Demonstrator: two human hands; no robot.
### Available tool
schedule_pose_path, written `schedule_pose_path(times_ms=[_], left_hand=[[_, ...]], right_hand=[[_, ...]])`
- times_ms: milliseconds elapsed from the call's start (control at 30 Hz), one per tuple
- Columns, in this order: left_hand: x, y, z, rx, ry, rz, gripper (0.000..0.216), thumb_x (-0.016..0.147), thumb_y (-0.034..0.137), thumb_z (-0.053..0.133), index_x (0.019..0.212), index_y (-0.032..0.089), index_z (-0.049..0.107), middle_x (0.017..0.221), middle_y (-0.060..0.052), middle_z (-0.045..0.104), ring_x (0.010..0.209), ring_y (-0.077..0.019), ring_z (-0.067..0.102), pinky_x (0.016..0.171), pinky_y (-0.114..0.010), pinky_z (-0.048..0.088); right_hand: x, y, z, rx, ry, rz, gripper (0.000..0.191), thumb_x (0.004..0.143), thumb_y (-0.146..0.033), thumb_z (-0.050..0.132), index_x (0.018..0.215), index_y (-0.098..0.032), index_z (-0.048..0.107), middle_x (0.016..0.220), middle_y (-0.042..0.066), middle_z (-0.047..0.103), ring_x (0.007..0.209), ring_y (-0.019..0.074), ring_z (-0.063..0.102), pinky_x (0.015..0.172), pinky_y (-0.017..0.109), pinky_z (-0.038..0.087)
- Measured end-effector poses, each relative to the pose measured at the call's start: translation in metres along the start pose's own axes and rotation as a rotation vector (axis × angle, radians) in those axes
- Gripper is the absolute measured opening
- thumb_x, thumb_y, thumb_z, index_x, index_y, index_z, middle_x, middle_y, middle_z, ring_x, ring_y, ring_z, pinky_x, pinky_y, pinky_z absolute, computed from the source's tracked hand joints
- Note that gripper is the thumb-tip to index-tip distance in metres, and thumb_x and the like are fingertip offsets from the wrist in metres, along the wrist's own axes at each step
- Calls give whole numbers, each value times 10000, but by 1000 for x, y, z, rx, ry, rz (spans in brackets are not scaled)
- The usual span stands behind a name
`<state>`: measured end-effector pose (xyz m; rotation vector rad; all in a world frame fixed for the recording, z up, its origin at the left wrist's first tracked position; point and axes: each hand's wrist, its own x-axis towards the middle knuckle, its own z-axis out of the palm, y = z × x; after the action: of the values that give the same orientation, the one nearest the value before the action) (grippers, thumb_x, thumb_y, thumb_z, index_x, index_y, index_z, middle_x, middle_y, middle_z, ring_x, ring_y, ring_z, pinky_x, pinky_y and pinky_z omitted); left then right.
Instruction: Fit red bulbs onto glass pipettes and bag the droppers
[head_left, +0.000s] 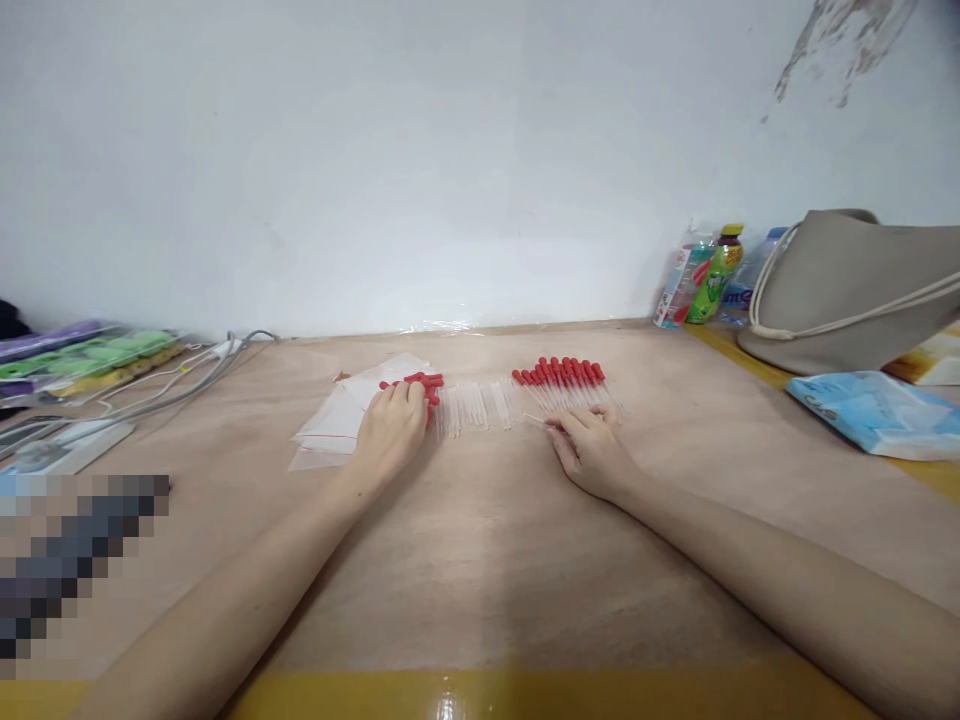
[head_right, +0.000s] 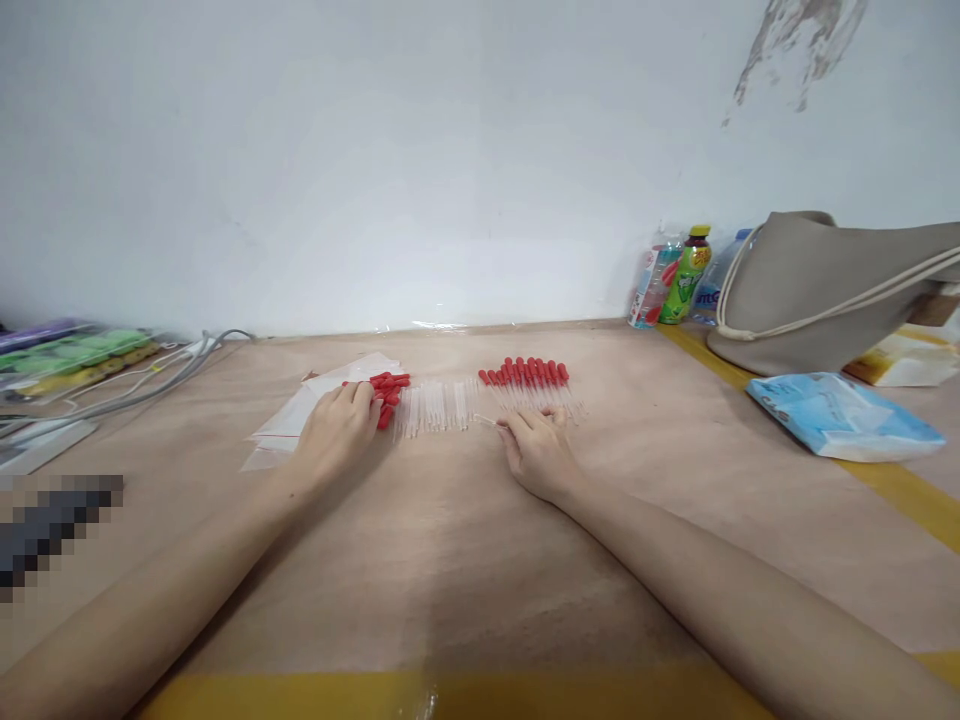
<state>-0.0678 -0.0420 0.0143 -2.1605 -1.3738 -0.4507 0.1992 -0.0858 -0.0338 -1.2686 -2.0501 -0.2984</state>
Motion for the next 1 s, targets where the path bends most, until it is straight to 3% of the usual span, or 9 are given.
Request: schedule_pose_path(times_ms=[133,300,567,700,1000], left_hand=[[-9,25,-1,-394,47,49,174,874,203,363,910,145,523,878,-88,562,806,-206,542,701,-321,422],[-24,55,5,-770,-52,145,212,865,179,399,989,171,570,913,-68,578,840,-168,551,756,-303,443],[-20,59,14,-825,-149,98,173,824,293,521,876,189,650,812,-44,588,774,-166,546,714,-300,436],[-19,62,13,-867,-104,77,183,848,276,483,845,166,628,795,-42,580,753,-154,534,690,-285,426],[-21,65,3,-1000,-59,27,152,853,266,469,848,163,581,813,-38,592,761,-149,534,692,-282,428]], right_hand=[[0,1,0,44,-19,3,110,809,-173,439,830,-159,546,801,29,627,708,137,549,816,329,237],[0,1,-1,115,-56,-11,95,820,-206,443,824,-169,531,750,9,623,647,119,544,826,333,245],[1,-3,-1,247,-175,-149,144,862,-226,408,844,-174,541,785,35,606,733,144,536,763,313,329],[2,-4,-1,324,-191,-161,150,865,-227,408,846,-176,547,789,47,583,737,156,512,668,276,383],[1,-5,-3,350,-172,-165,140,863,-225,417,839,-179,546,762,36,570,708,144,507,644,265,400]])
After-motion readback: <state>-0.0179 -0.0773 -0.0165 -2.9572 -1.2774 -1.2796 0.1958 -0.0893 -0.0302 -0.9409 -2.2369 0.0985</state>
